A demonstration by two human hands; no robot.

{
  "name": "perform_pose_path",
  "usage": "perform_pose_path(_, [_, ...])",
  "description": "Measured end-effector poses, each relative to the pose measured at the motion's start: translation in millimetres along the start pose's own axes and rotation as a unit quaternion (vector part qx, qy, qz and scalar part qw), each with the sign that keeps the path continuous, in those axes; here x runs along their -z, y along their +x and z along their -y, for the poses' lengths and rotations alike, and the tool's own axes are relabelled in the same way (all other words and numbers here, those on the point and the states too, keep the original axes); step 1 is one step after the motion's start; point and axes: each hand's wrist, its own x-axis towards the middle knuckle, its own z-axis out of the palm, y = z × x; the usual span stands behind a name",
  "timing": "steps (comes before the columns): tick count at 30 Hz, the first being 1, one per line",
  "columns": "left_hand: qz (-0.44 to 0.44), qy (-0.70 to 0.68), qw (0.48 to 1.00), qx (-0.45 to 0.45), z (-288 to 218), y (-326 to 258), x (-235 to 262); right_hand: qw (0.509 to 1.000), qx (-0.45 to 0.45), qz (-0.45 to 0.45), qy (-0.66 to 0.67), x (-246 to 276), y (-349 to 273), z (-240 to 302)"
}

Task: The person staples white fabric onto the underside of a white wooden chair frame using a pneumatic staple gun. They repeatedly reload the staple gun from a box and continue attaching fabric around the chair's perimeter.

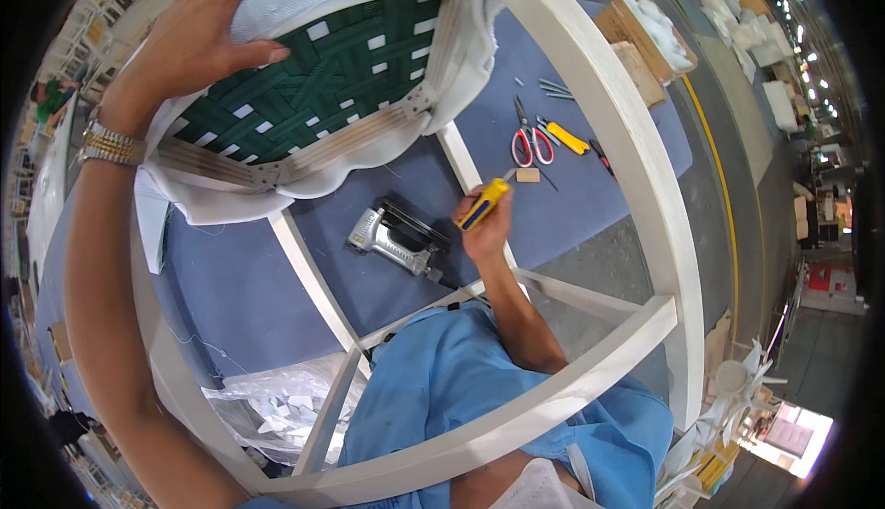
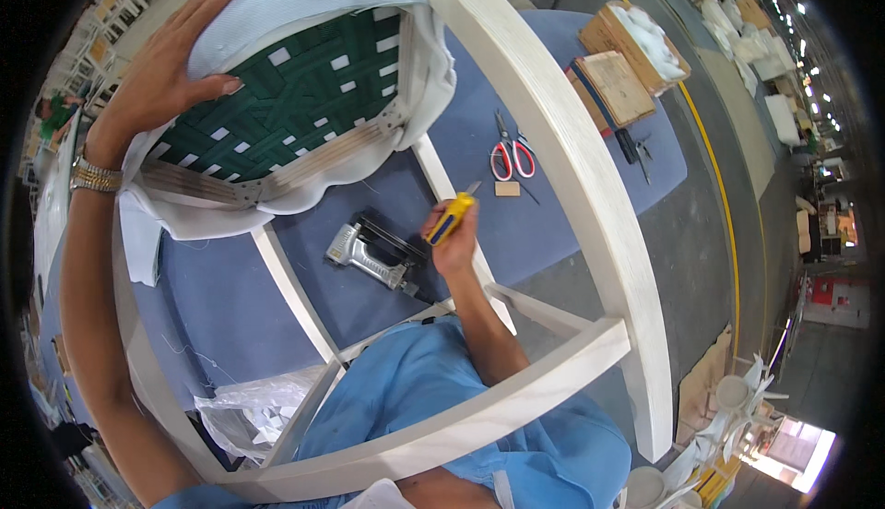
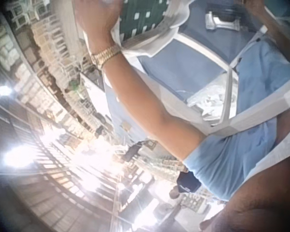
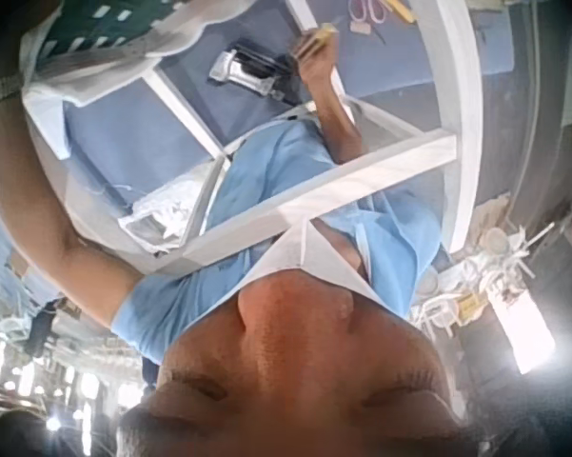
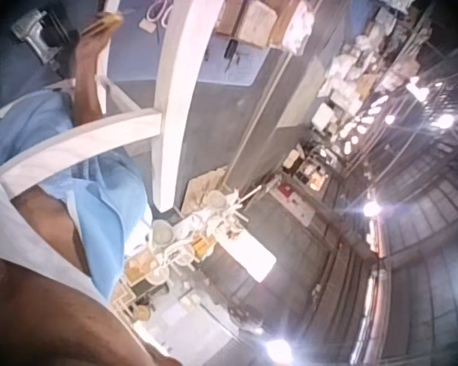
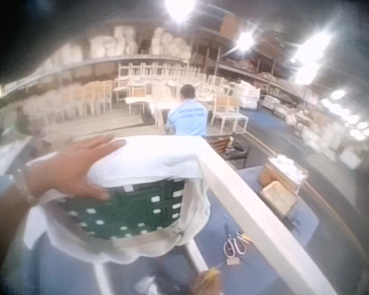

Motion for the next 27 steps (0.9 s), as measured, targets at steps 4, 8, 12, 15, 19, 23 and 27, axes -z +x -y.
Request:
perform_pose_path(4, [-0.002, 0.037, 0.999, 0.026, 4, 0, -4, 0.957, 0.131, -0.257, 0.039, 37, -16, 42])
perform_pose_path(8, [0.005, 0.042, 0.999, 0.027, 3, 3, 1, 0.917, 0.157, -0.363, 0.05, 18, -15, 48])
perform_pose_path(12, [-0.015, 0.048, 0.999, 0.021, 0, 5, 3, 0.951, 0.043, -0.298, 0.07, 17, -19, 37])
perform_pose_path(15, [0.002, 0.042, 0.998, 0.039, -4, 7, 7, 0.98, -0.007, -0.196, -0.023, -10, -38, 23])
perform_pose_path(19, [0.009, -0.01, 0.999, 0.033, -13, 9, 9, 0.957, -0.142, -0.038, -0.252, -7, -75, 41])
perform_pose_path(23, [0.006, -0.014, 0.999, 0.032, -8, 2, 8, 0.727, -0.056, 0.083, -0.679, 3, -112, 77])
perform_pose_path(27, [-0.003, 0.003, 1.0, -0.019, -12, 5, 11, 0.798, -0.047, -0.079, -0.595, 41, -107, 49])
